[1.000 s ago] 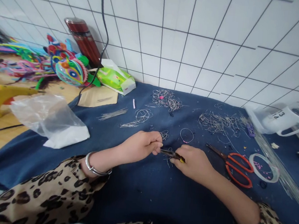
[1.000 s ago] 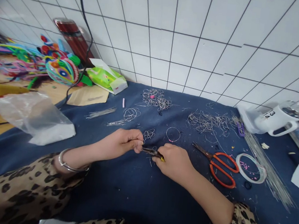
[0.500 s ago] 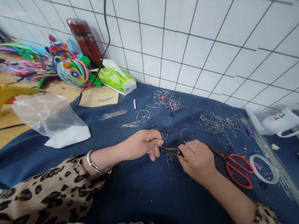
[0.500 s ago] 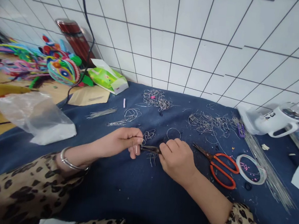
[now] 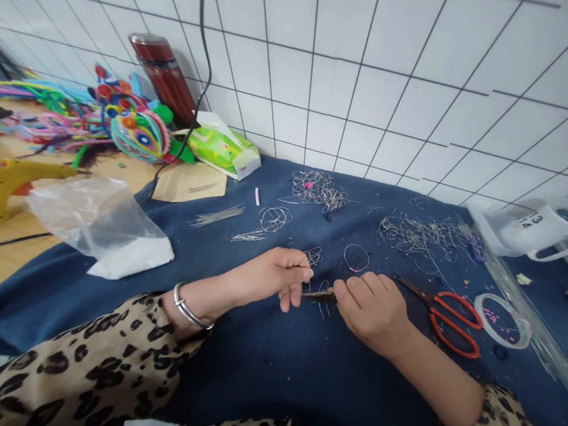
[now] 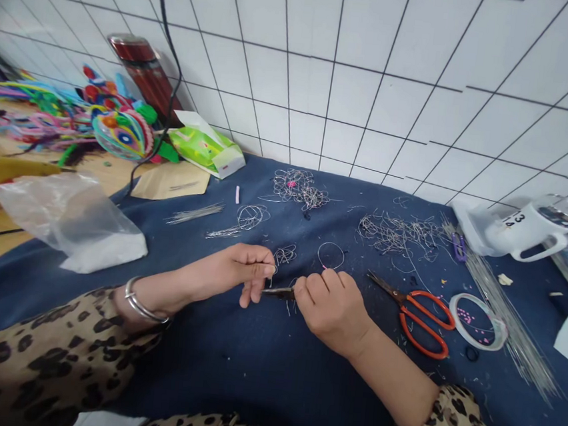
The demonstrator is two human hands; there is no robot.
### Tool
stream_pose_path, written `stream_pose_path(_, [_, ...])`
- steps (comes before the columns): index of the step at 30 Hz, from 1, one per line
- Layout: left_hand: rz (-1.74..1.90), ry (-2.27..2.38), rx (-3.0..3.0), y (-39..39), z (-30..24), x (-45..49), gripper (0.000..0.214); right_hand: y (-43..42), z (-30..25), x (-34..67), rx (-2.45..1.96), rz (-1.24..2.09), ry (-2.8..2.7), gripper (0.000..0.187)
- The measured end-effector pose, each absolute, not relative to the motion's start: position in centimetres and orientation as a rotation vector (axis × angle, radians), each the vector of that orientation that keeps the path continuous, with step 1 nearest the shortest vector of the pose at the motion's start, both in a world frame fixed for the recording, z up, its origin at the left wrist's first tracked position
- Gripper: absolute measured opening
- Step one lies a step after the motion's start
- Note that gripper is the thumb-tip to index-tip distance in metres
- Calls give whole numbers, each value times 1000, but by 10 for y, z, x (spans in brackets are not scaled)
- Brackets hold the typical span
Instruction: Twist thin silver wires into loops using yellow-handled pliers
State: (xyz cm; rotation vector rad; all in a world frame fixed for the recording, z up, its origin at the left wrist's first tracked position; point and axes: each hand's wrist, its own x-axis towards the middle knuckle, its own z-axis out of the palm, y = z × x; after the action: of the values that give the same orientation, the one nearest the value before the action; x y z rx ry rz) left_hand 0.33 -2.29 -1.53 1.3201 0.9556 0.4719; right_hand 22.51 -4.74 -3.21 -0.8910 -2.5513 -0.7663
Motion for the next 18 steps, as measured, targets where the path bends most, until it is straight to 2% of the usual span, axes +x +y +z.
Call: stream_pose_path(18, [421,862,1155,-22,-22,4,20,-50,-30,224,-827,-793,-2512,13])
